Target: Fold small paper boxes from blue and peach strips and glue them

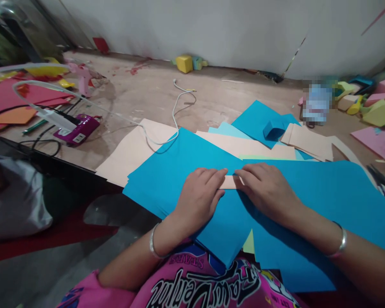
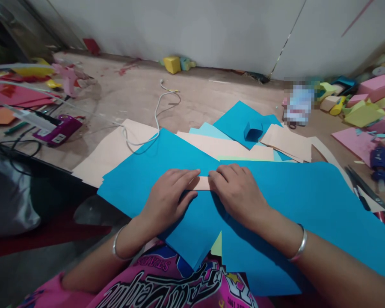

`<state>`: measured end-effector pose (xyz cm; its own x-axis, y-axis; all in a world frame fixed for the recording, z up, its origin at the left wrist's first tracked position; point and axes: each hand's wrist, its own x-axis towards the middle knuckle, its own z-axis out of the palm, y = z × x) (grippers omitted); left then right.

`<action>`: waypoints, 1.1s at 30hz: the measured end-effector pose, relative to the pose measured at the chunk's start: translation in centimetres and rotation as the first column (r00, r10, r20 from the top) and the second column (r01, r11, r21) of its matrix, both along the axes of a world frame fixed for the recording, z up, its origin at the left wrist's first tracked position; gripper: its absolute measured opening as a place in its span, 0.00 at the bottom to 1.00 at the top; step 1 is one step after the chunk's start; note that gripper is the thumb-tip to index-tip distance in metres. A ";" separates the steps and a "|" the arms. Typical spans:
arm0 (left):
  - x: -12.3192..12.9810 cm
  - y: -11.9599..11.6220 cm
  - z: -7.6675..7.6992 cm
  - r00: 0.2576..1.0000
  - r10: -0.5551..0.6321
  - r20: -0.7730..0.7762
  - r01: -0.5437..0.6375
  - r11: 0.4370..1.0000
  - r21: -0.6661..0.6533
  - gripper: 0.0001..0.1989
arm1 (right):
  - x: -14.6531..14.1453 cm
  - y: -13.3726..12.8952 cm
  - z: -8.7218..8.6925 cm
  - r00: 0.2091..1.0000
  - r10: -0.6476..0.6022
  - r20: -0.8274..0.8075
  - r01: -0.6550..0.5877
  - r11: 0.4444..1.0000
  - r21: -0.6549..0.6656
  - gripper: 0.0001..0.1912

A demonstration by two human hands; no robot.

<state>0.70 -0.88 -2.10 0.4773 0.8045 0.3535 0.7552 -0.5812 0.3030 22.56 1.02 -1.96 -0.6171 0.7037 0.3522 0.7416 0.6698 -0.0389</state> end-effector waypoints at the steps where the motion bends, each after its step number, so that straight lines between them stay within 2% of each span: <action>1: 0.0 0.0 0.0 1.000 0.000 -0.008 0.000 1.000 -0.004 0.18 | 0.0 -0.1 0.1 1.000 0.008 -0.013 -0.008 1.000 -0.007 0.15; 9: 0.2 -0.5 0.6 0.998 0.052 -0.018 -0.051 0.997 0.058 0.14 | 0.0 -0.5 0.8 0.998 0.057 0.012 -0.058 0.998 0.009 0.12; 12: 0.3 -0.7 1.0 1.000 0.024 0.017 -0.025 0.999 0.042 0.07 | -0.2 -0.6 1.2 0.995 0.094 0.017 -0.095 0.992 0.087 0.14; 16: 0.1 -1.1 1.1 0.998 -0.006 0.063 0.003 0.999 0.054 0.06 | -0.1 -0.6 1.4 0.991 0.130 0.011 -0.130 0.978 0.162 0.11; 19: -0.2 -1.4 0.8 0.988 -0.109 0.111 0.099 0.991 0.094 0.10 | 0.2 -0.5 1.5 0.988 0.153 -0.023 -0.145 0.969 0.201 0.11; 21: -0.3 -1.6 0.7 0.971 -0.194 0.142 0.188 0.981 0.057 0.14 | 0.3 -0.4 1.5 0.982 0.186 -0.044 -0.172 0.960 0.220 0.09; 23: -0.3 -1.6 0.6 0.963 -0.223 0.150 0.227 0.974 -0.011 0.15 | 0.4 -0.2 1.5 0.978 0.198 -0.066 -0.179 0.959 0.221 0.11; 25: -0.2 -1.5 0.7 0.975 -0.200 0.101 0.206 0.977 -0.058 0.12 | 0.5 -0.1 1.4 0.976 0.191 -0.102 -0.166 0.962 0.218 0.12; 30: 0.7 -1.0 1.1 0.987 -0.122 -0.106 0.114 0.991 -0.074 0.10 | 0.8 0.1 1.5 0.951 0.229 -0.205 -0.177 0.954 0.243 0.08; 33: 1.4 -0.9 1.3 0.980 0.009 -0.200 -0.019 0.999 -0.051 0.15 | 1.1 0.4 1.6 0.968 0.228 -0.102 -0.197 0.948 0.249 0.07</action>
<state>2.14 -1.78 -0.78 0.5226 0.8264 0.2096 0.8114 -0.5576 0.1754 23.63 1.41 -0.35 -0.6820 0.4487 0.5776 0.5799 0.8129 0.0533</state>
